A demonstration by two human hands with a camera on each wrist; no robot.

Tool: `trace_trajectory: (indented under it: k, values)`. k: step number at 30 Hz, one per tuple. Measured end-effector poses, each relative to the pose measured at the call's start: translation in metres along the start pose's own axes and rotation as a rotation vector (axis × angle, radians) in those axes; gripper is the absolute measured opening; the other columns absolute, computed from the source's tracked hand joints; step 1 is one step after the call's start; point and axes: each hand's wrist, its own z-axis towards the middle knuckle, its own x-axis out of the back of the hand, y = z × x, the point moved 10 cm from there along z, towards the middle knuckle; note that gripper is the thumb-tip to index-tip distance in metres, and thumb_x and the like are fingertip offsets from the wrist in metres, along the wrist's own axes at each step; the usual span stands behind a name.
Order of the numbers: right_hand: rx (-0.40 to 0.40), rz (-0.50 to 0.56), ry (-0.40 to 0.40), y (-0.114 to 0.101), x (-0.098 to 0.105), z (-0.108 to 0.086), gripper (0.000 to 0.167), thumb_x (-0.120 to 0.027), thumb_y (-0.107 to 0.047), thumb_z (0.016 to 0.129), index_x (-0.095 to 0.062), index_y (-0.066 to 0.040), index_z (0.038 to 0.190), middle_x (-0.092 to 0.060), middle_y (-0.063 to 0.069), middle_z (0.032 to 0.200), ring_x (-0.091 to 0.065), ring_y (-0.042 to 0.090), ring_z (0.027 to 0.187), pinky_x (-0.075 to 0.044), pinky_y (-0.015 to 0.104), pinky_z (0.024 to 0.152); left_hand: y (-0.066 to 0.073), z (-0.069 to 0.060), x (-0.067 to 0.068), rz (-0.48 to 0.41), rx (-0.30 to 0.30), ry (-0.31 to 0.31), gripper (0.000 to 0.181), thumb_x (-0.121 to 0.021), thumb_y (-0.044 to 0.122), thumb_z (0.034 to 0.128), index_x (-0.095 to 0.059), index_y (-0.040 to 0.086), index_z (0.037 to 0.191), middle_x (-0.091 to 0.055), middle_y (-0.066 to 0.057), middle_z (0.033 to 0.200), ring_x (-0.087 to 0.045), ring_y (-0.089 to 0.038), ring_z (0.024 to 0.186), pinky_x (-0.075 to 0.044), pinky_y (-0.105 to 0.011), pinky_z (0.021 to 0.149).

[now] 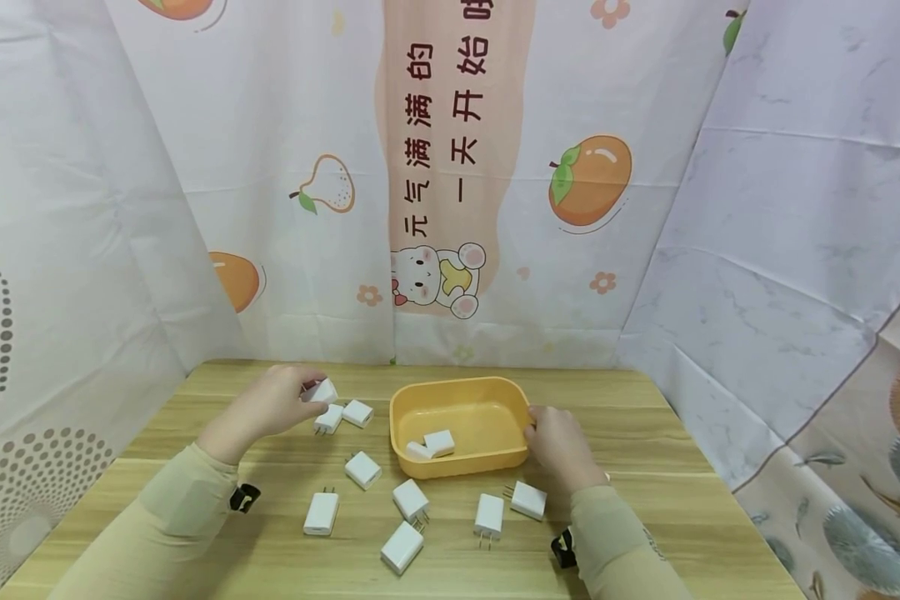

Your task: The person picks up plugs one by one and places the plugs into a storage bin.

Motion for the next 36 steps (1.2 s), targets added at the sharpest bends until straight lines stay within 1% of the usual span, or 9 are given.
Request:
trace_trajectory:
  k: [3,8,13,16,20,24,28,31,36]
  values:
    - [0.002,0.002,0.001,0.001,0.0,0.0,0.018,-0.059,-0.001,0.086,-0.056,-0.013,0.073,-0.049,0.001,0.064,-0.047,0.022,0.061,-0.041,0.037,0.056,0.001,0.001,-0.001,0.0,0.0,0.0,0.019,-0.08,0.022,0.0847,-0.072,0.012,0.099,-0.058,0.003,0.078,-0.052,-0.016,0.072,-0.044,-0.035,0.065]
    - [0.0,0.003,-0.002,0.002,-0.001,0.0,0.015,-0.059,-0.001,0.086,-0.059,-0.012,0.075,-0.052,0.002,0.065,-0.048,0.022,0.062,-0.041,0.037,0.056,0.006,0.006,-0.008,-0.011,0.005,-0.017,0.014,-0.079,0.024,0.0848,-0.07,0.016,0.091,-0.057,0.004,0.075,-0.051,-0.015,0.07,-0.043,-0.034,0.062]
    - [-0.002,0.01,-0.003,0.002,-0.001,0.0,0.012,-0.059,-0.001,0.086,-0.065,-0.01,0.081,-0.053,0.002,0.067,-0.048,0.021,0.061,-0.041,0.036,0.056,0.016,0.014,-0.02,-0.022,0.009,-0.042,0.021,-0.08,0.027,0.0844,-0.074,0.016,0.101,-0.06,0.005,0.078,-0.054,-0.014,0.071,-0.045,-0.033,0.063]
    - [-0.003,0.005,-0.009,0.002,-0.002,0.0,0.014,-0.059,-0.001,0.086,-0.06,-0.011,0.077,-0.052,0.002,0.065,-0.047,0.021,0.061,-0.04,0.036,0.056,0.026,0.019,-0.027,-0.036,0.006,-0.06,0.028,-0.081,0.028,0.0848,-0.075,0.014,0.108,-0.063,0.005,0.083,-0.055,-0.014,0.073,-0.047,-0.033,0.065]
    - [-0.013,0.006,-0.013,0.003,-0.002,0.001,0.012,-0.059,-0.001,0.087,-0.064,-0.01,0.08,-0.053,0.003,0.066,-0.048,0.022,0.061,-0.041,0.037,0.056,0.041,0.026,-0.034,-0.06,-0.015,-0.068,0.03,-0.082,0.027,0.0851,-0.075,0.012,0.11,-0.065,0.004,0.086,-0.056,-0.013,0.074,-0.049,-0.033,0.067]
    - [-0.028,0.008,-0.007,0.005,0.0,0.0,0.015,-0.059,-0.002,0.087,-0.073,-0.006,0.094,-0.058,0.005,0.071,-0.049,0.023,0.063,-0.042,0.038,0.058,0.056,0.033,-0.04,-0.074,-0.04,-0.058,0.026,-0.081,0.026,0.0851,-0.075,0.013,0.107,-0.064,0.005,0.084,-0.056,-0.013,0.074,-0.049,-0.033,0.066]
    - [-0.038,0.012,-0.001,0.007,0.0,0.0,0.032,-0.06,-0.002,0.088,-0.074,0.001,0.117,-0.067,0.01,0.085,-0.052,0.024,0.065,-0.044,0.039,0.059,0.071,0.039,-0.046,-0.082,-0.057,-0.063,0.025,-0.08,0.025,0.0847,-0.075,0.013,0.106,-0.063,0.006,0.083,-0.056,-0.014,0.074,-0.049,-0.032,0.066]
    - [-0.037,0.01,-0.003,0.007,-0.001,0.0,0.037,-0.06,-0.002,0.088,-0.071,0.004,0.123,-0.07,0.013,0.094,-0.053,0.024,0.066,-0.045,0.038,0.06,0.082,0.043,-0.053,-0.083,-0.07,-0.086,0.029,-0.081,0.026,0.0844,-0.074,0.011,0.108,-0.063,0.005,0.085,-0.056,-0.013,0.075,-0.049,-0.031,0.067]
    - [-0.041,0.012,-0.007,0.006,-0.001,-0.002,0.038,-0.06,-0.002,0.088,-0.07,0.005,0.123,-0.072,0.016,0.098,-0.051,0.023,0.064,-0.043,0.036,0.057,0.1,0.047,-0.061,-0.056,-0.093,-0.099,0.032,-0.08,0.028,0.0839,-0.075,0.011,0.11,-0.068,0.002,0.092,-0.058,-0.014,0.081,-0.051,-0.032,0.069]
